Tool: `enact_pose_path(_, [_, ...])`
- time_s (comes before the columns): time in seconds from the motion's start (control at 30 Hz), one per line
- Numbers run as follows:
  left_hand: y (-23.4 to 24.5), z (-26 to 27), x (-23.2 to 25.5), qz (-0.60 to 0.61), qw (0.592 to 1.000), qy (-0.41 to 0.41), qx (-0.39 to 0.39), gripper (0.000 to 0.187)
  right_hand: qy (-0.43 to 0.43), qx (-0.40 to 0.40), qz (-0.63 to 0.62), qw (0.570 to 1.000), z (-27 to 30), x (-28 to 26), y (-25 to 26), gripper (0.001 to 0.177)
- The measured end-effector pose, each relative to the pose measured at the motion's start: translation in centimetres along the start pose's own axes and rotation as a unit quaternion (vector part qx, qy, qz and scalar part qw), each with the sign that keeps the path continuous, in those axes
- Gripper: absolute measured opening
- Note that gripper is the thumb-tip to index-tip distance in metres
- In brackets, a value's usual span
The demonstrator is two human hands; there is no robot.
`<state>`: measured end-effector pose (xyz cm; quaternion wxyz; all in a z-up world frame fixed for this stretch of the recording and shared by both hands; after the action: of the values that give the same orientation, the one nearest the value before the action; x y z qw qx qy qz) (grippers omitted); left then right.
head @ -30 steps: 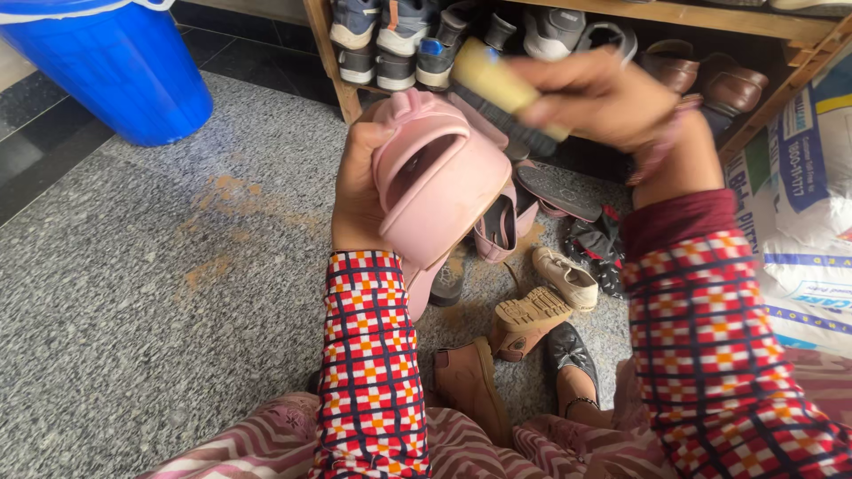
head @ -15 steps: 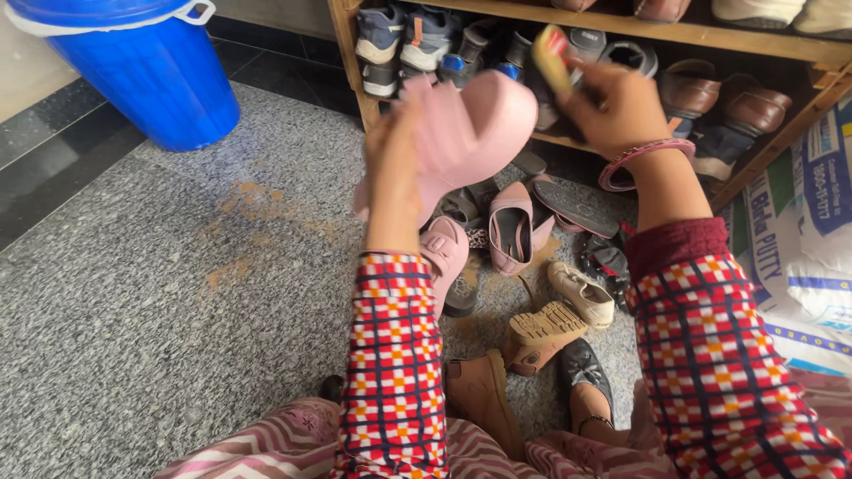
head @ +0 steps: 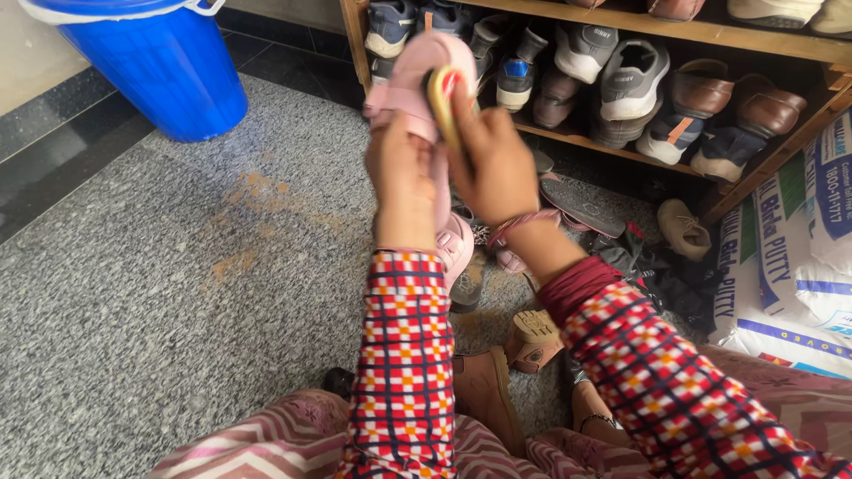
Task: The person sits on the floor and organizes a pile of shoes, placing some on a wooden shoe rack. They then use a brush to clean the soles of several pairs of shoes, including pink slippers and brown sandals, before placing them back on the rack.
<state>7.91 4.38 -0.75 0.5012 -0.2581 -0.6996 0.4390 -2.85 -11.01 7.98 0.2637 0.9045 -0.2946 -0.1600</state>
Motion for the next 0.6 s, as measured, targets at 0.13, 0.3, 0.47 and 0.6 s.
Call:
enact_pose_path(0.13, [2.4,-2.4,2.9,0.042,0.999,-0.016,-0.014,0.046,0.026,-0.073,-0.034,0.996,4.2,-1.0,-4.2,0.072])
enact_pose_path(0.3, [4.6,-3.5,5.7,0.094,0.994,-0.044,-0.022,0.046,0.029,-0.33,0.038,0.943,7.9,2.4,-8.3,0.063])
enact_pose_path(0.47, [3.7,-2.3,6.7,0.163,0.985,-0.044,-0.039,0.045,-0.025,-0.058,-0.019,0.998,3.7,4.7,-2.5,0.075])
enact_pose_path(0.6, [1.3,-0.7,4.0,0.122,0.988,-0.068,-0.069,0.044,-0.045,0.077,-0.052,0.995,-0.8,3.7,1.5,0.072])
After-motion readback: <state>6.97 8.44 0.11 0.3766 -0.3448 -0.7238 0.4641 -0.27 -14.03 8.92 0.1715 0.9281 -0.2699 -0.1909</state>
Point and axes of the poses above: each hand's wrist, its own z-axis away from the middle knuckle, its own y-axis out of the back of the hand, x = y × z, the point moved 7 cm from there along -z, towards the middle knuckle, and after that the axes turned 5 degrees about -x, right-handed, at the moved point
